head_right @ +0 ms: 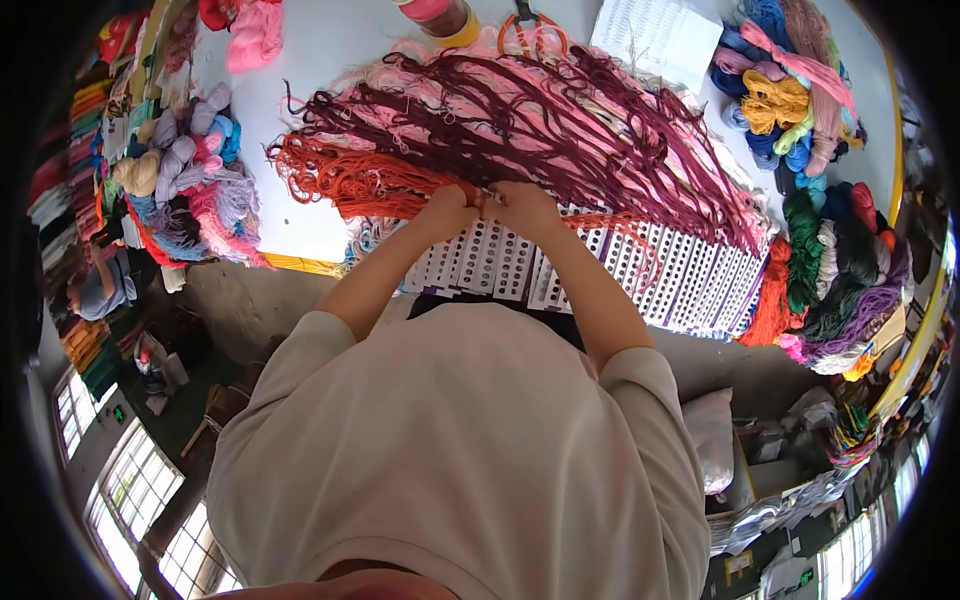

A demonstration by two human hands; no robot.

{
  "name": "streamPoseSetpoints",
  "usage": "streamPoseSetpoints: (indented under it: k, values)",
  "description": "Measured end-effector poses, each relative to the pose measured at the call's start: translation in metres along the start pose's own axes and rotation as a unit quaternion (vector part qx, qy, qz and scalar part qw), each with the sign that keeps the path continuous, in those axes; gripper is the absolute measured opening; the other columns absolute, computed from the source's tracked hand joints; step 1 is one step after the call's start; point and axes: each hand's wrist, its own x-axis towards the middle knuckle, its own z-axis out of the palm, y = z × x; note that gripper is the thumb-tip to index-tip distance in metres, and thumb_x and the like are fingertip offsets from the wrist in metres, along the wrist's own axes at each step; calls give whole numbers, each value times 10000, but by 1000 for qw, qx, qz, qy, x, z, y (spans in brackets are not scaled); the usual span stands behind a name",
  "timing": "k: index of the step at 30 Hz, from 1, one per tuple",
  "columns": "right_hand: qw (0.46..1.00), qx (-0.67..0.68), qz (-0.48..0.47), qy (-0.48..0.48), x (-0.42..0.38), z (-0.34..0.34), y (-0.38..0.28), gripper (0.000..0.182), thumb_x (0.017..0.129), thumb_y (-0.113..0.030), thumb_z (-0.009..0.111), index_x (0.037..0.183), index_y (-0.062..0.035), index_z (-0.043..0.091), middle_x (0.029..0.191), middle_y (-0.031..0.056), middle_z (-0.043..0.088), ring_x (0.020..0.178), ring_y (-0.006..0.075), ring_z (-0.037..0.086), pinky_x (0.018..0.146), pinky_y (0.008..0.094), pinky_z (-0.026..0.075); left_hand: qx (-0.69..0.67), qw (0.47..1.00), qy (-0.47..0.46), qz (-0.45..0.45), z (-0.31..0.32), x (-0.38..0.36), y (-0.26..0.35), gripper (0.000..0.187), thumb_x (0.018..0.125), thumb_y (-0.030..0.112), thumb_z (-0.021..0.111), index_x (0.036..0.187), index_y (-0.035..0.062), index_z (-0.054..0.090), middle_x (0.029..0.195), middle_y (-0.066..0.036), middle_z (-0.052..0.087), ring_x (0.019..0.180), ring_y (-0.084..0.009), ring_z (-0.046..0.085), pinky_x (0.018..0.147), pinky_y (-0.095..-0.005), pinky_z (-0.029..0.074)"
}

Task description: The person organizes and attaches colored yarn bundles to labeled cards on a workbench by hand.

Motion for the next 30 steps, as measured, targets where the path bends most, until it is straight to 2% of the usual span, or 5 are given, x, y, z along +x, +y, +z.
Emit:
streamPoseSetpoints:
  k: [2,5,12,22,30]
  values:
    - [989,-143,-24,35,-6,-4,-11,349,851,-392,620,1046,-104,590,833,114,679,753,278,660,699,389,510,334,926,164,61,-21,-9,0,192,878,182,546,856,0,599,718,-67,633,426,-103,441,375,-285,354]
    - [980,-197,22,7,-5,-4,-13,392,856,-445,597,1110,-153,538,840,113,683,795,309,662,709,437,510,-362,916,62,-158,-98,-57,5,172,888,193,550,742,102,545,632,0,510,411,-60,356,354,-231,254]
    - [976,-214,39,-18,-4,-1,-8,363,882,-409,580,1148,-178,491,758,87,656,744,282,657,675,425,497,-334,799,498,41,-207,-141,-23,303,954,347,497,948,58,587,741,-37,629,406,-43,300,370,-201,222]
    - [920,360,-80,134,-75,-12,-145,197,864,-93,634,1048,-38,591,854,3,633,757,78,580,629,223,443,-579,778,-47,238,-46,-137,97,349,968,348,485,1091,46,608,1304,-73,535,1209,-173,475,987,-368,378]
    - [899,389,-141,143,-122,5,-184,84,871,-89,633,942,-46,629,847,-9,623,716,62,539,626,221,427,-529,808,-81,248,-24,-183,114,450,997,321,425,1279,-26,479,1148,-59,561,1082,-159,524,981,-348,390]
